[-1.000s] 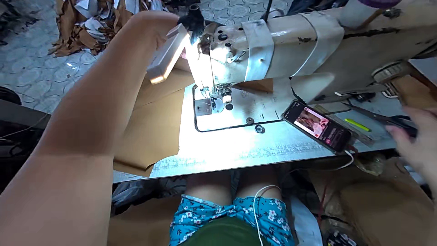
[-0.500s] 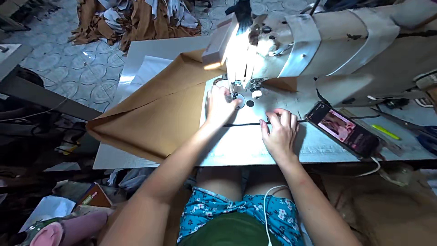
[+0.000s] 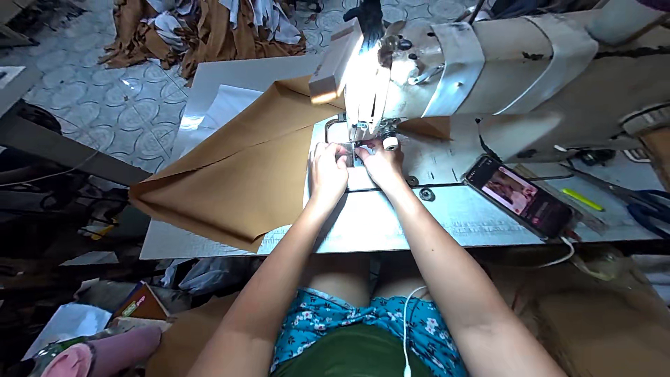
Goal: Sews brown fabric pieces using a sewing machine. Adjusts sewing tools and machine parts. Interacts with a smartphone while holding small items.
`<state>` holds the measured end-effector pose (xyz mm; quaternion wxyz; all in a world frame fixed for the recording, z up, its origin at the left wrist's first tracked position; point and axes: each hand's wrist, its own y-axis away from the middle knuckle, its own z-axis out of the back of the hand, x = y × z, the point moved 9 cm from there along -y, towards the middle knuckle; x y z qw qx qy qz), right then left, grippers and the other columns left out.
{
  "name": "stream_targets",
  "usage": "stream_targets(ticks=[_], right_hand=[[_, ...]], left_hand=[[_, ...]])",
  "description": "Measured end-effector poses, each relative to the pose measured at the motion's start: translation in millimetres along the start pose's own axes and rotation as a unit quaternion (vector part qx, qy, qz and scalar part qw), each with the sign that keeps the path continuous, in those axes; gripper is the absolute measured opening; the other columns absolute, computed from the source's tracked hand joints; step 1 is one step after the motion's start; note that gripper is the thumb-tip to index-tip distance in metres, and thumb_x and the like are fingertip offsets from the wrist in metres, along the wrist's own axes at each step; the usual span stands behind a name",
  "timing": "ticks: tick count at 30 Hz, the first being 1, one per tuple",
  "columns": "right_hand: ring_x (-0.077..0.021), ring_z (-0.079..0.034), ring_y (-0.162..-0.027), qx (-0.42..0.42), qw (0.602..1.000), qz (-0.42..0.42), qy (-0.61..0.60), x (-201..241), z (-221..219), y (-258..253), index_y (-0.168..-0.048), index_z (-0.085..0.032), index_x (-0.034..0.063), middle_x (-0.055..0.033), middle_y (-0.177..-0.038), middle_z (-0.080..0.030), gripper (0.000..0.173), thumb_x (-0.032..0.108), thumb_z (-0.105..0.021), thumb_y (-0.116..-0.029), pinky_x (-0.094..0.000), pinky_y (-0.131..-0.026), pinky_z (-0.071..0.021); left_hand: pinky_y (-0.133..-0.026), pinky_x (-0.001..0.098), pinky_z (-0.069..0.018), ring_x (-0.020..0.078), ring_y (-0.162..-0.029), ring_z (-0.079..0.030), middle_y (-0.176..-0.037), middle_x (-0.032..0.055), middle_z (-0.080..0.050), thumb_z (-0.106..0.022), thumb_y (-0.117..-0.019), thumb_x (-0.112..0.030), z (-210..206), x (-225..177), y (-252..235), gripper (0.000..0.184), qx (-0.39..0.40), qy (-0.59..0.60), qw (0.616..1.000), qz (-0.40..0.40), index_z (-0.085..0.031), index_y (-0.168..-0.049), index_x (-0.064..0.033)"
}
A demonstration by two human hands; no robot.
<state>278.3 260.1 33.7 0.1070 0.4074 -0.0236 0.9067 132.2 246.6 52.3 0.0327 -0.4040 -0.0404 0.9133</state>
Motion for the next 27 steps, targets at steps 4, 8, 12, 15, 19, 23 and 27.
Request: stream_targets(ticks=[4, 8, 12, 15, 19, 23, 27], right_hand=[[-0.0364, -0.057, -0.123, 0.011, 0.999, 0.025, 0.019, -2.8, 2.5, -3.3, -0.113, -0.073, 0.0026, -0.0171, -0.123, -0.068, 0.025, 0.023, -0.067, -0.0989, -0.0564, -0.104, -0.0399], [-0.0411, -0.052, -0.130, -0.012, 0.998, 0.048, 0.025, 0.7, 22.7, 5.1, -0.120, -0.064, -0.0072, -0.0278, -0.130, -0.060, 0.035, 0.021, -0.062, -0.0997, -0.0578, -0.106, -0.0383], [-0.0088, -0.060, -0.079, 0.026, 0.983, 0.006, -0.181, -4.1, 14.4, 10.0, -0.110, -0.063, -0.0004, -0.0058, -0.091, -0.066, 0.015, 0.008, -0.058, -0.0991, -0.0287, -0.075, -0.0497], [-0.0041, -0.046, -0.059, 0.054, 0.974, -0.029, -0.218, -5.6, 7.1, 17.3, -0.106, -0.055, 0.0035, 0.0008, -0.074, -0.049, 0.006, 0.006, -0.050, -0.1029, -0.0198, -0.055, -0.0392], [-0.0434, -0.067, -0.105, 0.006, 0.995, 0.020, 0.098, 2.7, 26.0, 18.7, -0.119, -0.060, -0.0080, -0.0285, -0.104, -0.068, 0.029, 0.015, -0.050, -0.1048, -0.0586, -0.090, -0.0494], [-0.0473, -0.067, -0.107, -0.081, 0.989, 0.089, 0.082, 6.4, 43.0, 5.2, -0.120, -0.062, -0.0113, -0.0312, -0.106, -0.069, 0.032, 0.013, -0.056, -0.1004, -0.0615, -0.091, -0.0495], [-0.0338, -0.065, -0.098, 0.066, 0.996, 0.050, -0.021, 11.8, 26.2, 31.1, -0.114, -0.063, -0.0078, -0.0240, -0.103, -0.066, 0.024, 0.011, -0.055, -0.1018, -0.0531, -0.087, -0.0494]], left_hand=[[-0.104, 0.0490, -0.0429, 0.0359, -0.119, -0.057, -0.122, 0.0226, -0.063, -0.061, -0.0996, -0.006, 11.9, 8.4, 7.1, 0.020, -0.007, 0.016, 1.000, -0.012, -0.069, -0.116, 0.0038], [-0.104, 0.0477, -0.0458, 0.0340, -0.118, -0.061, -0.119, 0.0216, -0.067, -0.060, -0.0986, -0.004, 8.4, -2.8, 13.8, 0.020, -0.005, 0.012, 0.998, -0.069, -0.070, -0.113, 0.0048], [-0.105, 0.0501, -0.0458, 0.0390, -0.118, -0.062, -0.121, 0.0255, -0.067, -0.060, -0.0963, -0.001, -9.9, -16.9, 19.8, 0.024, 0.005, 0.047, 0.990, -0.134, -0.069, -0.118, 0.0081], [-0.104, 0.0477, -0.0462, 0.0373, -0.116, -0.061, -0.121, 0.0250, -0.065, -0.055, -0.0976, 0.002, -21.7, -18.3, 21.1, 0.026, 0.032, 0.079, 0.990, -0.114, -0.067, -0.120, 0.0077], [-0.092, 0.0424, -0.0527, 0.0282, -0.101, -0.068, -0.110, 0.0201, -0.069, -0.054, -0.1014, -0.003, -24.0, -14.7, 23.6, 0.022, 0.056, 0.080, 0.991, -0.086, -0.070, -0.113, 0.0056], [-0.088, 0.0411, -0.0542, 0.0256, -0.095, -0.068, -0.110, 0.0195, -0.069, -0.055, -0.1029, -0.006, -16.7, -2.4, 26.7, 0.021, 0.059, 0.095, 0.993, -0.034, -0.067, -0.116, 0.0048], [-0.087, 0.0355, -0.0569, 0.0175, -0.096, -0.071, -0.111, 0.0165, -0.071, -0.052, -0.1078, -0.019, -16.9, 11.6, 22.8, 0.032, 0.095, 0.219, 0.970, 0.055, -0.059, -0.129, 0.0040]])
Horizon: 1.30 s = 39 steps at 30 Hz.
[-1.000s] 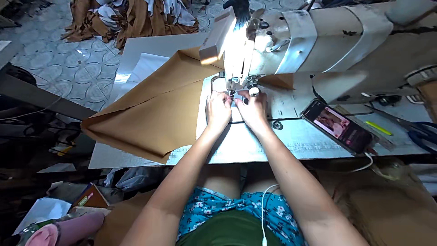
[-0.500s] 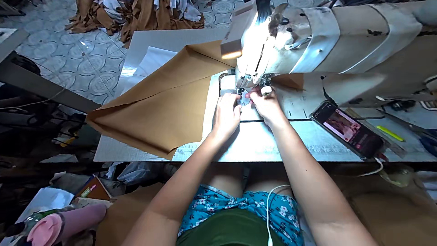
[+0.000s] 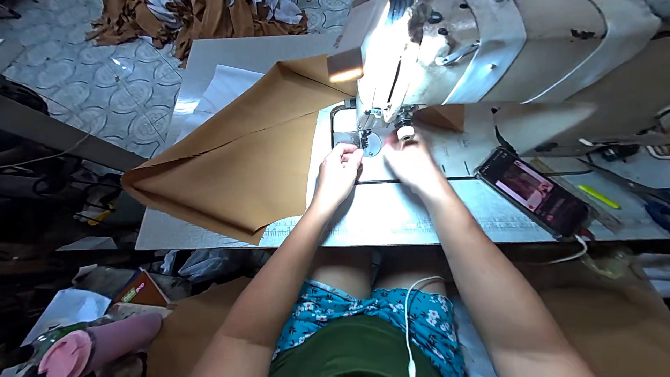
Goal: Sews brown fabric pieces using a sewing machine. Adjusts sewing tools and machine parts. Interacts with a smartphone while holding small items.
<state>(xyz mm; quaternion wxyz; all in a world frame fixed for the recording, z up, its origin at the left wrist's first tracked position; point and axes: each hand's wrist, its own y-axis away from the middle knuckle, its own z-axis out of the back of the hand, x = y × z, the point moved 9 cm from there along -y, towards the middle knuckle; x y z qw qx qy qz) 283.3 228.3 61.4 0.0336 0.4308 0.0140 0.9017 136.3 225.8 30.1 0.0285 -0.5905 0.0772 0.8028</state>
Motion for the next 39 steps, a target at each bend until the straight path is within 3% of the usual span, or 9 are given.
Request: stream_targets(ticks=[2, 4, 9, 11, 13, 16, 19, 26, 39], right_hand=[[-0.0351, -0.065, -0.086, 0.070, 0.997, 0.019, 0.006, 11.7, -28.9, 39.7, -0.110, -0.063, -0.0079, -0.0230, -0.093, -0.065, 0.019, 0.007, -0.054, -0.1012, -0.0539, -0.076, -0.0522], [-0.0378, -0.069, -0.081, 0.054, 0.996, 0.051, 0.041, 16.5, -49.0, 71.5, -0.104, -0.066, -0.0061, -0.0223, -0.086, -0.068, 0.017, 0.008, -0.056, -0.1006, -0.0571, -0.071, -0.0548], [-0.0261, -0.063, -0.058, -0.038, 0.985, 0.145, 0.087, 9.8, -44.2, 116.3, -0.092, -0.068, 0.0012, -0.0103, -0.067, -0.061, 0.013, 0.009, -0.058, -0.0955, -0.0439, -0.052, -0.0499], [-0.0318, -0.068, -0.068, -0.100, 0.973, 0.152, 0.143, -2.0, -19.1, 118.5, -0.100, -0.072, -0.0025, -0.0164, -0.082, -0.068, 0.018, 0.011, -0.063, -0.0944, -0.0483, -0.058, -0.0553], [-0.0464, -0.066, -0.100, -0.132, 0.965, 0.117, 0.195, -23.5, 9.3, 105.2, -0.118, -0.069, -0.0051, -0.0263, -0.113, -0.067, 0.034, 0.022, -0.065, -0.0977, -0.0605, -0.080, -0.0535], [-0.0542, -0.058, -0.113, -0.174, 0.953, 0.094, 0.231, -56.8, 40.5, 74.3, -0.133, -0.063, -0.0022, -0.0317, -0.126, -0.061, 0.052, 0.034, -0.068, -0.0970, -0.0672, -0.087, -0.0465], [-0.0485, -0.066, -0.096, -0.169, 0.947, 0.087, 0.259, -72.7, 43.1, 56.6, -0.136, -0.064, 0.0042, -0.0282, -0.117, -0.064, 0.049, 0.036, -0.066, -0.0988, -0.0610, -0.073, -0.0526], [-0.0392, -0.068, -0.072, -0.182, 0.940, 0.156, 0.242, -71.8, 35.4, 55.8, -0.108, -0.073, -0.0010, -0.0229, -0.093, -0.067, 0.026, 0.022, -0.067, -0.0986, -0.0529, -0.060, -0.0523], [-0.0322, -0.068, -0.065, -0.238, 0.932, 0.168, 0.214, -64.2, 42.0, 70.0, -0.100, -0.071, -0.0021, -0.0187, -0.089, -0.069, 0.022, 0.020, -0.072, -0.0949, -0.0468, -0.054, -0.0545]], left_hand=[[-0.090, 0.0313, -0.0550, 0.0127, -0.099, -0.068, -0.113, 0.0150, -0.070, -0.052, -0.1071, -0.019, -8.2, -4.1, 4.9, 0.036, 0.093, 0.074, 0.993, -0.009, -0.056, -0.132, 0.0064], [-0.085, 0.0239, -0.0556, 0.0039, -0.089, -0.067, -0.098, 0.0040, -0.071, -0.055, -0.1023, -0.010, -10.2, -12.9, 14.5, 0.020, 0.146, 0.119, 0.979, -0.072, -0.066, -0.111, 0.0040], [-0.076, 0.0247, -0.0589, 0.0036, -0.071, -0.065, -0.072, -0.0082, -0.063, -0.036, -0.1085, -0.014, 18.8, -6.4, 47.1, 0.031, 0.179, 0.299, 0.937, 0.003, -0.061, -0.090, -0.0189], [-0.064, 0.0199, -0.0544, 0.0017, -0.058, -0.057, -0.062, -0.0094, -0.054, -0.032, -0.1098, -0.019, 27.6, -1.9, 53.1, 0.035, 0.185, 0.348, 0.919, 0.008, -0.062, -0.091, -0.0188], [-0.049, 0.0120, -0.0419, -0.0018, -0.049, -0.045, -0.058, -0.0097, -0.048, -0.033, -0.1095, -0.016, 36.8, 0.1, 56.5, 0.034, 0.158, 0.320, 0.934, 0.011, -0.064, -0.094, -0.0153], [-0.043, 0.0109, -0.0306, -0.0029, -0.045, -0.034, -0.059, -0.0109, -0.043, -0.040, -0.1080, -0.012, 58.8, -21.7, 62.6, 0.025, 0.092, 0.165, 0.981, -0.050, -0.064, -0.102, -0.0156], [-0.052, 0.0109, -0.0411, -0.0067, -0.053, -0.046, -0.065, -0.0198, -0.053, -0.042, -0.1054, -0.017, 82.0, -56.5, 67.4, 0.028, 0.067, 0.166, 0.970, -0.165, -0.067, -0.098, -0.0283], [-0.055, 0.0119, -0.0454, -0.0049, -0.058, -0.052, -0.073, -0.0185, -0.061, -0.050, -0.1067, -0.019, 99.6, -101.6, 79.5, 0.018, 0.020, 0.151, 0.937, -0.314, -0.068, -0.103, -0.0232], [-0.052, 0.0080, -0.0415, -0.0081, -0.057, -0.049, -0.079, -0.0206, -0.062, -0.053, -0.1048, -0.021, 86.0, -105.4, 83.4, 0.017, -0.010, 0.044, 0.958, -0.284, -0.069, -0.102, -0.0280]])
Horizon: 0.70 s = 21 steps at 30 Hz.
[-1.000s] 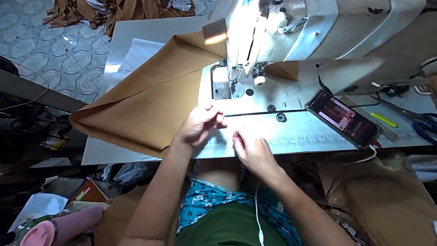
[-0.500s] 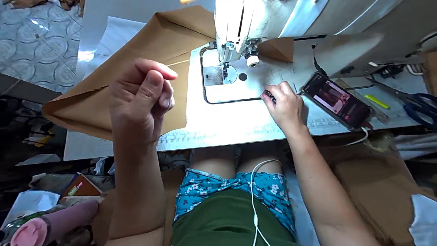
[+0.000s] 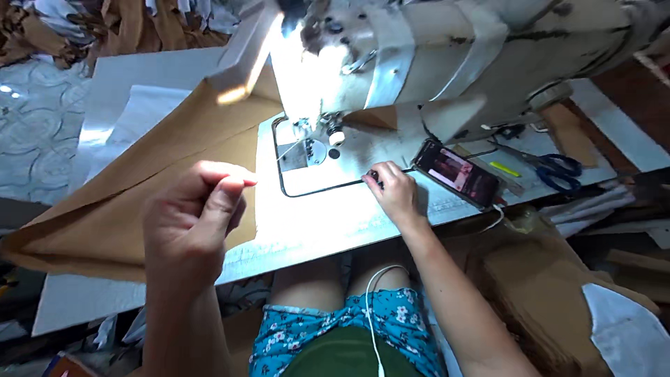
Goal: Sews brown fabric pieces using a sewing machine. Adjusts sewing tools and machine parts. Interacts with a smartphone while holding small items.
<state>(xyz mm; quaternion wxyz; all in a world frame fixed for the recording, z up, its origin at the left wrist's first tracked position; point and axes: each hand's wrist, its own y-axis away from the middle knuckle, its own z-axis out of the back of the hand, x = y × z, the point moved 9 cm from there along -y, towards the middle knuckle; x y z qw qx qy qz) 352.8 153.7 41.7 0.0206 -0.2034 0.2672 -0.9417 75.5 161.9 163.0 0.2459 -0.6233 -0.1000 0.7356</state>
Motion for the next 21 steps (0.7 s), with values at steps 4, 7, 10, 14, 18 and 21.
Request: stream_targets(ticks=[4, 7, 10, 14, 18, 21], right_hand=[[-0.0316, -0.068, -0.062, -0.018, 0.999, -0.026, -0.003, -5.9, -0.6, 0.5, -0.095, -0.069, -0.0018, -0.0179, -0.087, -0.069, 0.023, 0.021, -0.071, -0.0938, -0.0467, -0.051, -0.0535], [-0.0322, -0.069, -0.064, -0.018, 0.999, -0.040, -0.019, -10.3, -2.8, -1.1, -0.097, -0.069, -0.0029, -0.0193, -0.090, -0.069, 0.023, 0.020, -0.071, -0.0942, -0.0469, -0.052, -0.0546], [-0.0325, -0.070, -0.067, -0.023, 0.998, -0.049, -0.035, -11.2, -2.6, -0.8, -0.100, -0.069, -0.0045, -0.0212, -0.096, -0.069, 0.024, 0.019, -0.072, -0.0945, -0.0462, -0.055, -0.0570], [-0.0345, -0.072, -0.072, -0.016, 0.996, -0.073, -0.050, -13.3, -2.6, -2.0, -0.105, -0.069, -0.0044, -0.0217, -0.095, -0.071, 0.025, 0.019, -0.072, -0.0953, -0.0485, -0.061, -0.0586], [-0.0384, -0.073, -0.077, 0.024, 0.992, -0.102, -0.065, -13.4, -4.7, -2.2, -0.110, -0.068, -0.0046, -0.0226, -0.093, -0.071, 0.028, 0.021, -0.068, -0.0981, -0.0528, -0.066, -0.0585], [-0.0399, -0.073, -0.084, 0.060, 0.988, -0.128, -0.068, -12.9, -5.4, -4.5, -0.115, -0.068, -0.0053, -0.0244, -0.099, -0.072, 0.031, 0.021, -0.064, -0.1003, -0.0536, -0.074, -0.0582]], left_hand=[[-0.052, 0.0087, -0.0396, -0.0080, -0.055, -0.047, -0.069, -0.0217, -0.056, -0.054, -0.1035, -0.022, 4.4, 8.6, 0.3, 0.018, -0.031, 0.007, 1.000, 0.001, -0.068, -0.098, -0.0312], [-0.052, 0.0091, -0.0385, -0.0078, -0.053, -0.045, -0.064, -0.0218, -0.051, -0.053, -0.1041, -0.022, 7.3, 9.1, -2.6, 0.019, -0.039, 0.020, 0.999, -0.012, -0.068, -0.098, -0.0312], [-0.050, 0.0090, -0.0374, -0.0076, -0.052, -0.044, -0.063, -0.0215, -0.050, -0.053, -0.1039, -0.019, 9.7, 12.7, -4.6, 0.020, -0.054, 0.031, 0.998, -0.003, -0.067, -0.096, -0.0300], [-0.049, 0.0088, -0.0366, -0.0077, -0.050, -0.042, -0.061, -0.0217, -0.048, -0.052, -0.1042, -0.019, 8.3, 12.7, -8.8, 0.019, -0.063, 0.026, 0.998, 0.003, -0.065, -0.094, -0.0291], [-0.049, 0.0091, -0.0365, -0.0078, -0.051, -0.043, -0.064, -0.0219, -0.050, -0.051, -0.1045, -0.018, 6.7, 11.5, -12.2, 0.018, -0.059, 0.009, 0.998, -0.005, -0.065, -0.097, -0.0268], [-0.048, 0.0092, -0.0358, -0.0081, -0.050, -0.042, -0.064, -0.0221, -0.051, -0.049, -0.1038, -0.013, 2.8, 8.8, -17.0, 0.021, -0.053, 0.012, 0.998, -0.009, -0.065, -0.097, -0.0250]])
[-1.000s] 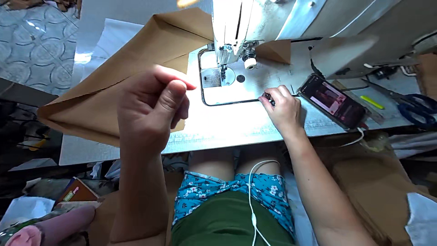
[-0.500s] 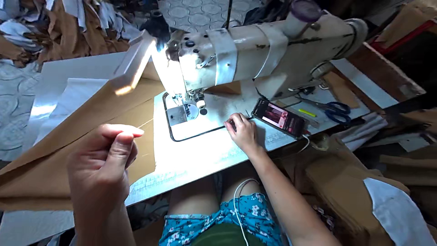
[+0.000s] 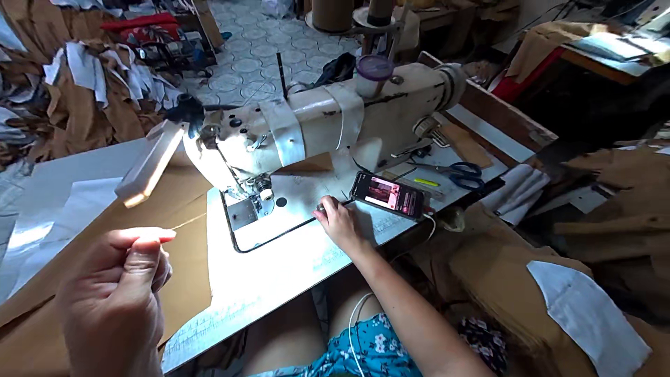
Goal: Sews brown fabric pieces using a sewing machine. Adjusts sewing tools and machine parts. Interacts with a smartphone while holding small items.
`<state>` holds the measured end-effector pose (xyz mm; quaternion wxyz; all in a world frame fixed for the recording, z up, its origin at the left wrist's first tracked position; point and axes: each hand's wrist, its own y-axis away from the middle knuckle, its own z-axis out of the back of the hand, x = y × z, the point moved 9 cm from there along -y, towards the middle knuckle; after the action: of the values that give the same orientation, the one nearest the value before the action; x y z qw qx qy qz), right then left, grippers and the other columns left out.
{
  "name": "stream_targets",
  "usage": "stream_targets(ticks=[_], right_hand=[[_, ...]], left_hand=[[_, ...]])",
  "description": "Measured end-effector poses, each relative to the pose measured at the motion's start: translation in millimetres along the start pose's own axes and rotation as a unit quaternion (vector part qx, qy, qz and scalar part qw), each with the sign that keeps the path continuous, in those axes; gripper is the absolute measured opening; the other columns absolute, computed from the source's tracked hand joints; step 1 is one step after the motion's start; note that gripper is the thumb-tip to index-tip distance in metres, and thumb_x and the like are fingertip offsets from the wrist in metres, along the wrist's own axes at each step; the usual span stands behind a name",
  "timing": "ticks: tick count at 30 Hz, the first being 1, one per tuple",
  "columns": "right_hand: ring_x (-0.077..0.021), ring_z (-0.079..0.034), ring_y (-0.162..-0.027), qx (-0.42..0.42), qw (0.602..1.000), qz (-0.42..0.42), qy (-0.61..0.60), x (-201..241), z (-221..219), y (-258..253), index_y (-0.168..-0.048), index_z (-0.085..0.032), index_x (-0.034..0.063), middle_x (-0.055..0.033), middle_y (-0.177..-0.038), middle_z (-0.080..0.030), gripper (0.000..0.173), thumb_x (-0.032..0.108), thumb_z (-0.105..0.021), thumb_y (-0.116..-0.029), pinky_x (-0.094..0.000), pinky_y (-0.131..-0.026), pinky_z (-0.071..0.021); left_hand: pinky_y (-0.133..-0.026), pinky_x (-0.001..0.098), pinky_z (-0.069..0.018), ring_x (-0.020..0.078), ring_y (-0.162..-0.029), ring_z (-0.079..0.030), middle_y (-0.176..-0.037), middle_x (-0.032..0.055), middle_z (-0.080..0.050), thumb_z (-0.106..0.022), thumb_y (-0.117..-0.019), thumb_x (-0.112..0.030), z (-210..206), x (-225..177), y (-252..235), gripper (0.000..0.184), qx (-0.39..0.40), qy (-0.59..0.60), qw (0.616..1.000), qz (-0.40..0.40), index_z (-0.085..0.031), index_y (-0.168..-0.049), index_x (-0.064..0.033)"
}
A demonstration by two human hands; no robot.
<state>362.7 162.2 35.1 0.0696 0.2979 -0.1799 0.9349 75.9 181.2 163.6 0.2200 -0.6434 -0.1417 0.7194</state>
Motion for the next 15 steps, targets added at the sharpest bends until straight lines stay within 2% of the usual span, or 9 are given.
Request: stream_targets(ticks=[4, 9, 12, 15], right_hand=[[-0.0393, -0.073, -0.093, 0.016, 1.000, -0.025, -0.003, -0.8, 2.5, 0.0, -0.121, -0.066, -0.0059, -0.0253, -0.109, -0.072, 0.035, 0.023, -0.058, -0.1034, -0.0511, -0.083, -0.0575], [-0.0394, -0.073, -0.095, 0.001, 1.000, -0.021, -0.019, -0.8, 2.4, 1.3, -0.121, -0.066, -0.0071, -0.0259, -0.114, -0.071, 0.033, 0.020, -0.057, -0.1033, -0.0505, -0.084, -0.0577], [-0.0395, -0.074, -0.090, -0.034, 0.999, 0.014, -0.010, 2.7, 3.4, 3.2, -0.119, -0.068, -0.0060, -0.0257, -0.110, -0.071, 0.030, 0.017, -0.059, -0.1020, -0.0506, -0.078, -0.0594], [-0.0396, -0.074, -0.090, -0.010, 0.999, 0.038, -0.004, 7.3, -2.6, 4.8, -0.120, -0.070, -0.0043, -0.0253, -0.111, -0.071, 0.029, 0.015, -0.059, -0.1020, -0.0514, -0.077, -0.0591]], left_hand=[[-0.047, 0.0089, -0.0361, -0.0086, -0.049, -0.041, -0.063, -0.0233, -0.051, -0.046, -0.1032, -0.009, -6.7, -5.0, -4.6, 0.023, -0.004, 0.000, 1.000, 0.005, -0.063, -0.096, -0.0238], [-0.046, 0.0088, -0.0351, -0.0087, -0.049, -0.041, -0.063, -0.0240, -0.050, -0.046, -0.1035, -0.010, -7.7, -5.5, -3.7, 0.024, -0.017, -0.003, 1.000, -0.004, -0.063, -0.096, -0.0258], [-0.047, 0.0092, -0.0359, -0.0083, -0.049, -0.042, -0.063, -0.0231, -0.050, -0.047, -0.1036, -0.011, -8.7, -4.3, -2.0, 0.022, -0.022, -0.005, 1.000, -0.006, -0.063, -0.096, -0.0252], [-0.047, 0.0095, -0.0349, -0.0083, -0.049, -0.041, -0.062, -0.0230, -0.048, -0.046, -0.1031, -0.009, -11.4, -4.4, -0.5, 0.024, -0.030, -0.005, 1.000, -0.009, -0.061, -0.094, -0.0252]])
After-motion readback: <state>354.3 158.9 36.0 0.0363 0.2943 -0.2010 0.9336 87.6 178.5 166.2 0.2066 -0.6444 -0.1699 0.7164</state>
